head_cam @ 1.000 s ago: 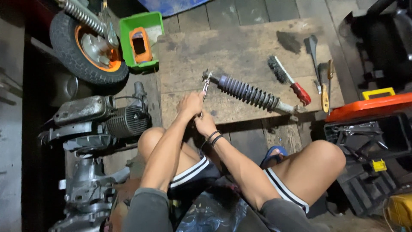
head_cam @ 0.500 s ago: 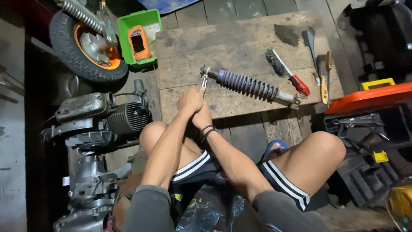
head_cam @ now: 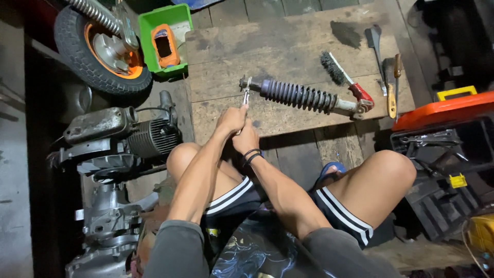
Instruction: The person disassembles and services a motorcycle shock absorber using various tools. They use a wrench and locking pliers to loosen components, remove a spring, and handle internal parts like a piston rod and seal head while working over a wooden bench with tools and parts scattered around.
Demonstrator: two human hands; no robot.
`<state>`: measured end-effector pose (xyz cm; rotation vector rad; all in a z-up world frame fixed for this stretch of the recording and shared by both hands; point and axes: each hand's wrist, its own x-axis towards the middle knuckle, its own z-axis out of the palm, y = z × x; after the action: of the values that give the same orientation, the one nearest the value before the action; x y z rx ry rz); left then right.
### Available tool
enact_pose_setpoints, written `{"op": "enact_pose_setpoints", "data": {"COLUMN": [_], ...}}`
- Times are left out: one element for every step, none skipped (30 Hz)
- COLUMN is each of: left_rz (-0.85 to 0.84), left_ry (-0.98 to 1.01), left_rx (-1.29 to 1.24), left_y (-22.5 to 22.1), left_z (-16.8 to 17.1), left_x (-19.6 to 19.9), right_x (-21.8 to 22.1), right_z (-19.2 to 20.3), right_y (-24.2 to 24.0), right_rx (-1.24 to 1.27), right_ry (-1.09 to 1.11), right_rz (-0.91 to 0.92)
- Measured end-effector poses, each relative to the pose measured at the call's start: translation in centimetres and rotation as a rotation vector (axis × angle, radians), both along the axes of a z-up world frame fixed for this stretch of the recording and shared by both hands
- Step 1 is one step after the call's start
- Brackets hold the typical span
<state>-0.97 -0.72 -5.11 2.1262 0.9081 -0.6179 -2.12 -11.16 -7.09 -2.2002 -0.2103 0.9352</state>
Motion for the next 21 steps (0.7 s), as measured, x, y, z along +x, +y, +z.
{"op": "enact_pose_setpoints", "data": {"left_rz": [-0.001,0.029,0.059,0.061,0.067,0.071,0.069,0.079,0.089,0.091,0.077,0.063,0.063,0.034,0.005,0.006,-0.013,-0.034,-0.037,-0.047,-0.058], "left_ry": [-0.002,-0.016,-0.031,-0.035,-0.033,-0.027,-0.028,-0.042,-0.056,-0.055,-0.046,-0.042,-0.047,-0.083,-0.120,-0.121,-0.122,-0.121,-0.121,-0.116,-0.112], "left_rx": [-0.001,-0.002,-0.002,0.002,0.009,0.011,0.011,0.023,0.036,0.034,0.039,0.046,0.046,0.088,0.131,0.131,0.152,0.172,0.171,0.177,0.183], "left_y": [-0.2,-0.3,-0.4,-0.7,-0.9,-1.5,-1.3,-1.2,-1.0,-1.2,-1.5,-1.6,-1.3,-1.1,-0.9,-1.0,-1.1,-1.2,-1.0,-0.9,-0.7], "left_z": [0.5,0.9,1.3,2.4,3.5,4.4,4.1,3.9,3.6,4.4,5.3,6.2,5.4,4.4,3.5,3.4,3.4,3.3,2.4,1.5,0.6], "left_x": [0.0,0.0,0.1,-0.3,-0.7,-1.1,-1.1,-0.9,-0.9,-1.0,-1.2,-1.0,-1.0,-1.1,-1.3,-1.4,-1.6,-1.7,-1.6,-1.5,-1.4], "right_x": [0.1,0.2,0.4,0.3,0.3,0.1,0.4,0.9,1.3,1.7,2.1,2.9,3.9,4.6,5.2,6.1,7.0,7.9,9.2,10.7,12.1], "right_z": [-0.4,-0.7,-1.1,-0.3,0.6,1.3,0.5,-0.3,-1.1,-0.9,-0.6,-0.3,0.3,0.8,1.3,1.6,2.0,2.3,0.2,-1.8,-3.8], "right_y": [0.0,0.0,0.1,-0.2,-0.5,-1.1,-1.2,-1.2,-1.2,-1.7,-2.1,-2.4,-3.1,-4.1,-5.0,-5.6,-6.1,-6.7,-7.4,-8.1,-8.9], "right_rx": [-0.001,0.015,0.031,0.036,0.050,0.061,0.061,0.090,0.120,0.118,0.115,0.115,0.115,0.096,0.077,0.077,0.008,-0.062,-0.063,-0.106,-0.150], "right_ry": [-0.002,-0.024,-0.046,-0.051,-0.042,-0.030,-0.031,-0.038,-0.045,-0.045,-0.038,-0.036,-0.041,-0.087,-0.133,-0.134,-0.208,-0.281,-0.280,-0.338,-0.396], "right_rz": [-0.001,0.005,0.012,0.014,0.037,0.056,0.055,0.076,0.097,0.098,0.154,0.209,0.210,0.242,0.274,0.275,0.300,0.321,0.319,0.330,0.341]}}
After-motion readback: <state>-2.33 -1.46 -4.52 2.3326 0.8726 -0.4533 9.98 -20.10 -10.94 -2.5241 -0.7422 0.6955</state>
